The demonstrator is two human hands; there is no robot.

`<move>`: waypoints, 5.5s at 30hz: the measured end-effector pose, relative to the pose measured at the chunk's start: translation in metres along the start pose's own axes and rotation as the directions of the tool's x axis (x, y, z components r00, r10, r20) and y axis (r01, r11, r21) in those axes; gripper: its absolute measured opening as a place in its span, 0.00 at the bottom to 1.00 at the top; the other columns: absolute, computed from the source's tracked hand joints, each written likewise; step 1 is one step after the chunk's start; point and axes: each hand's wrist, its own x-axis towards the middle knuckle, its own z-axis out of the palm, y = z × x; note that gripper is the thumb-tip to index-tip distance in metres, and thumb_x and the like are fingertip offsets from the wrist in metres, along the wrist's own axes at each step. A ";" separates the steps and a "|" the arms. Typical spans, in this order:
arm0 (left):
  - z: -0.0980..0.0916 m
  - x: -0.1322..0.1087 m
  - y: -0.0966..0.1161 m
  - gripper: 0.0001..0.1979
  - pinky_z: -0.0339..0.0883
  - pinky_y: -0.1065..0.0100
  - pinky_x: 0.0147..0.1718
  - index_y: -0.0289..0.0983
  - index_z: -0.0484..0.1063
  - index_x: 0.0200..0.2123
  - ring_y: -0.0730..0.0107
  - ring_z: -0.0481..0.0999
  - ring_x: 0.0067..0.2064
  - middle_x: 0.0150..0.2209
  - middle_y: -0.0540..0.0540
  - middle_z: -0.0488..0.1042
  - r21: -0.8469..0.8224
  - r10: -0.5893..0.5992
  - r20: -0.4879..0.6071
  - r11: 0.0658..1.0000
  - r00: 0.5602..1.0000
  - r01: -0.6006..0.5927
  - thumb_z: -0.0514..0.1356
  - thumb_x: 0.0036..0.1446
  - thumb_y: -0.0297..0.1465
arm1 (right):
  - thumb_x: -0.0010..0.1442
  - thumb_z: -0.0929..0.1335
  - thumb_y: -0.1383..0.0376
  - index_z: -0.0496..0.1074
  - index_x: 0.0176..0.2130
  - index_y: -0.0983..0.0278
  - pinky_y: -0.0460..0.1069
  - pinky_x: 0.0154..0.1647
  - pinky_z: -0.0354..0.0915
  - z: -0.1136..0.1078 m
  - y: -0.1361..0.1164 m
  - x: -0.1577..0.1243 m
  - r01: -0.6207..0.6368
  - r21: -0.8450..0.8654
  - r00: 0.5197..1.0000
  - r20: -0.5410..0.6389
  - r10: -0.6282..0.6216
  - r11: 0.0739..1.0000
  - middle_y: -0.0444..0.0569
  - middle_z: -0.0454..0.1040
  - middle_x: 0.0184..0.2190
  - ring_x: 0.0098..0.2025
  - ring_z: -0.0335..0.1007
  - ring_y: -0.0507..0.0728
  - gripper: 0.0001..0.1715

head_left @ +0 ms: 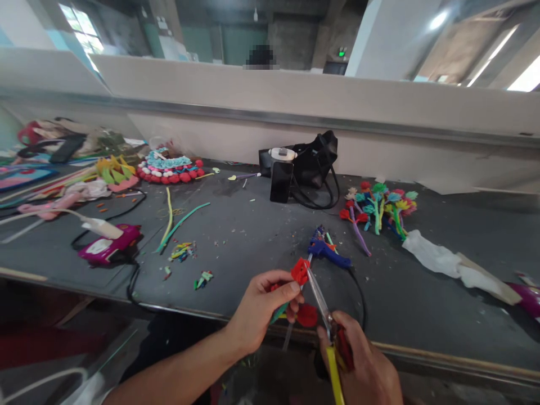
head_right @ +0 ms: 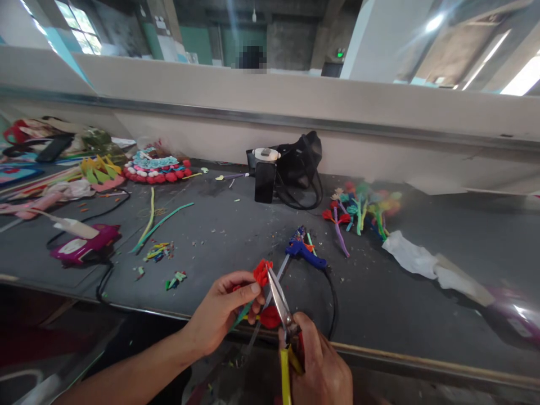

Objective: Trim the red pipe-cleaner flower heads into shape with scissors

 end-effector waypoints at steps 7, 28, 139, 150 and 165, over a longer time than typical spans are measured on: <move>0.001 0.002 -0.004 0.14 0.66 0.74 0.21 0.32 0.77 0.28 0.75 0.71 0.24 0.24 0.47 0.76 0.020 -0.014 -0.028 1.000 1.000 0.015 0.74 0.45 0.37 | 0.69 0.63 0.53 0.71 0.48 0.64 0.43 0.25 0.71 0.005 -0.003 -0.002 0.020 0.012 1.000 -0.021 -0.020 1.000 0.49 0.83 0.33 0.27 0.81 0.54 0.19; -0.001 0.003 -0.009 0.15 0.66 0.73 0.21 0.32 0.77 0.29 0.75 0.70 0.24 0.24 0.47 0.76 0.061 -0.044 -0.043 0.997 0.998 0.046 0.73 0.46 0.37 | 0.68 0.63 0.50 0.72 0.48 0.64 0.45 0.27 0.72 0.001 -0.005 -0.002 -0.026 0.008 1.000 0.007 0.026 1.000 0.52 0.82 0.35 0.31 0.81 0.56 0.22; -0.003 0.008 -0.011 0.08 0.71 0.73 0.23 0.32 0.77 0.32 0.72 0.76 0.23 0.21 0.48 0.77 0.226 0.202 -0.193 0.961 0.960 -0.156 0.68 0.50 0.32 | 0.64 0.62 0.67 0.72 0.49 0.61 0.47 0.28 0.63 0.011 -0.027 0.004 -0.128 -0.176 0.991 -0.064 0.118 0.976 0.48 0.80 0.30 0.28 0.76 0.55 0.16; 0.003 0.007 -0.012 0.10 0.73 0.71 0.23 0.33 0.77 0.33 0.70 0.77 0.24 0.23 0.48 0.77 0.180 0.199 -0.185 0.970 0.962 -0.165 0.69 0.50 0.33 | 0.60 0.58 0.74 0.73 0.46 0.63 0.44 0.24 0.60 0.022 -0.025 0.008 -0.128 -0.151 0.991 -0.067 0.119 0.980 0.47 0.77 0.22 0.22 0.74 0.54 0.20; -0.004 0.018 0.000 0.14 0.73 0.70 0.22 0.33 0.75 0.32 0.71 0.76 0.22 0.24 0.49 0.77 0.054 0.138 -0.202 0.990 0.970 -0.129 0.72 0.46 0.35 | 0.67 0.59 0.64 0.70 0.43 0.63 0.43 0.20 0.57 0.020 -0.023 0.027 -0.211 0.132 0.977 0.039 0.208 0.968 0.39 0.70 0.18 0.17 0.66 0.51 0.13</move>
